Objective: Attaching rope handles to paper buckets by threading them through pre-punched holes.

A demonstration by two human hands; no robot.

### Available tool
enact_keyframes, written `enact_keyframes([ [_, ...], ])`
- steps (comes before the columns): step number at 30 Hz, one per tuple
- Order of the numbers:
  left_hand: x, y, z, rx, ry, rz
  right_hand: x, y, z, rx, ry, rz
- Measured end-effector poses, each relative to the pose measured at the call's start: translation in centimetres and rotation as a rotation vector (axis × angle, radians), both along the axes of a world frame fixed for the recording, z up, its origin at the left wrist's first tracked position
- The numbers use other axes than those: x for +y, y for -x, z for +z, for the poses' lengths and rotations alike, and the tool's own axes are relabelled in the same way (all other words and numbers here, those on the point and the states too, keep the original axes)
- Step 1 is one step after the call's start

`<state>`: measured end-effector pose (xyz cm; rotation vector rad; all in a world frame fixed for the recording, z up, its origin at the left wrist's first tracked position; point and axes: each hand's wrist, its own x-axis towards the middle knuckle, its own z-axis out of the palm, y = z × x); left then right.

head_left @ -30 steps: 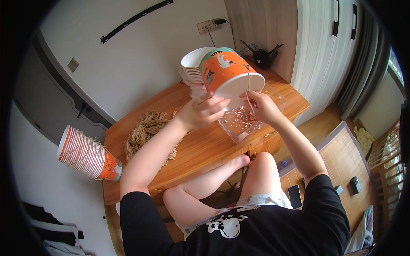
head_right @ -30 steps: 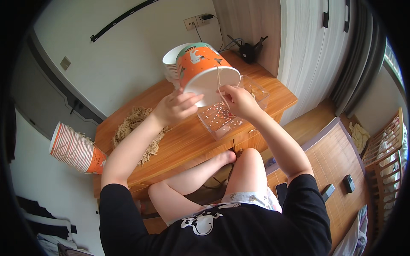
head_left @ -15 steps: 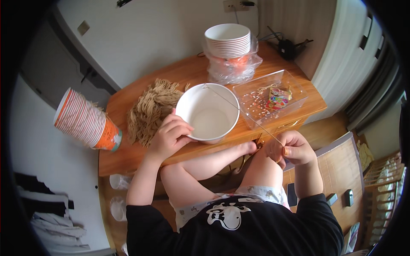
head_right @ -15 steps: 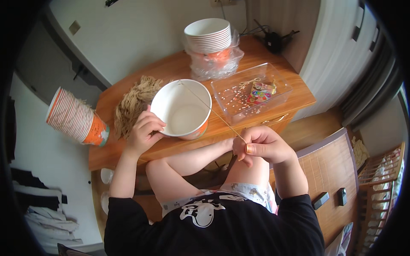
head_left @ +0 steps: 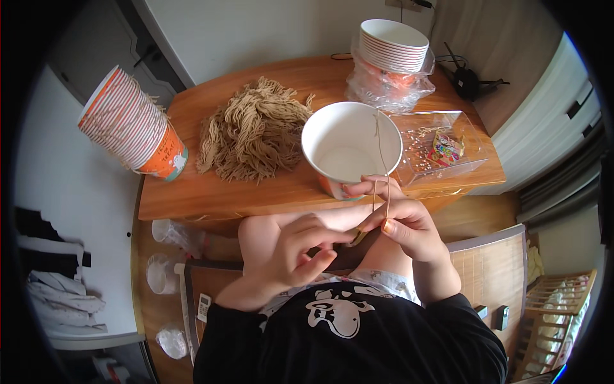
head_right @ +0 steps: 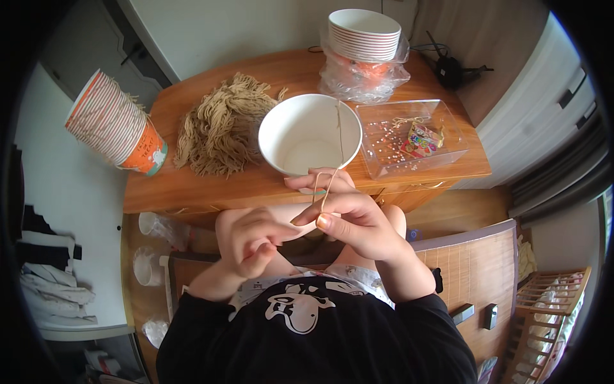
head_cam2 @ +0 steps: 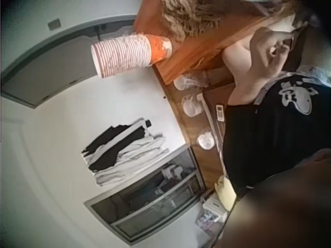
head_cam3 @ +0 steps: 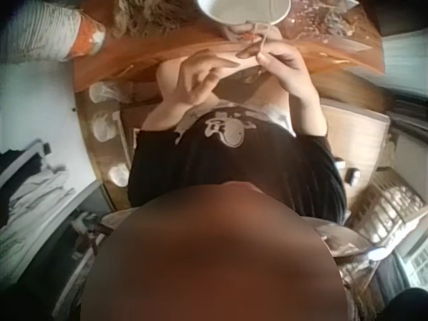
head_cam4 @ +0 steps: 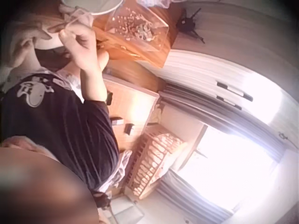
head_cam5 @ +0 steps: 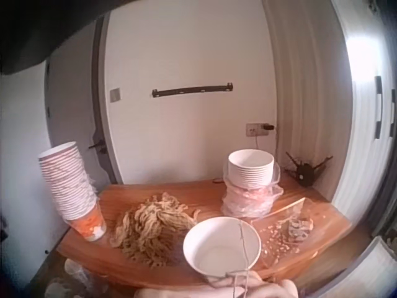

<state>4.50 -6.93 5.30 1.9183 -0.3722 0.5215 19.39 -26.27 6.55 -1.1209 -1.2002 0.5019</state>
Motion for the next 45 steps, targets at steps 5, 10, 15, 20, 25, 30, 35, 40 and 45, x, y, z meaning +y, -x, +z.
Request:
enact_keyframes([
  [5, -2.5, -2.7, -6.6, 0.541, 1.004, -0.338, 0.9, 0.2, -0.1, -0.266, 0.116, -0.045],
  [10, -3.6, -4.4, -5.7, 0.407, 1.184, -0.371, 0.4, 1.1, 1.1, -0.502, 0.238, -0.158],
  [15, -3.2, -5.0, -5.1, 0.528, 1.042, -0.330, 0.0, 0.6, 0.7, -0.575, 0.275, -0.204],
  [20, -2.9, -4.6, -5.7, 0.165, 1.243, -0.350, -0.5, 1.4, 1.4, -0.566, 0.268, -0.343],
  [25, -1.7, -3.7, -3.6, 0.059, 0.998, -0.233, -2.4, 2.0, -0.1, -0.465, 0.275, -0.673],
  [30, -1.9, -3.1, -2.1, 0.013, 0.876, -0.256, -0.8, 1.7, 1.0, -0.495, 0.045, -0.794],
  [35, -1.5, -2.5, -3.6, 0.117, 0.816, -0.244, 1.1, -0.5, 2.7, -0.633, 0.041, -0.503],
  [40, -1.4, -2.2, -4.2, 0.161, 0.809, -0.259, 3.0, -1.2, 3.6, -0.724, 0.055, -0.336],
  [45, -0.9, -2.2, -4.3, 0.183, 0.927, -0.278, 3.3, -1.4, 3.0, -0.801, 0.075, -0.344],
])
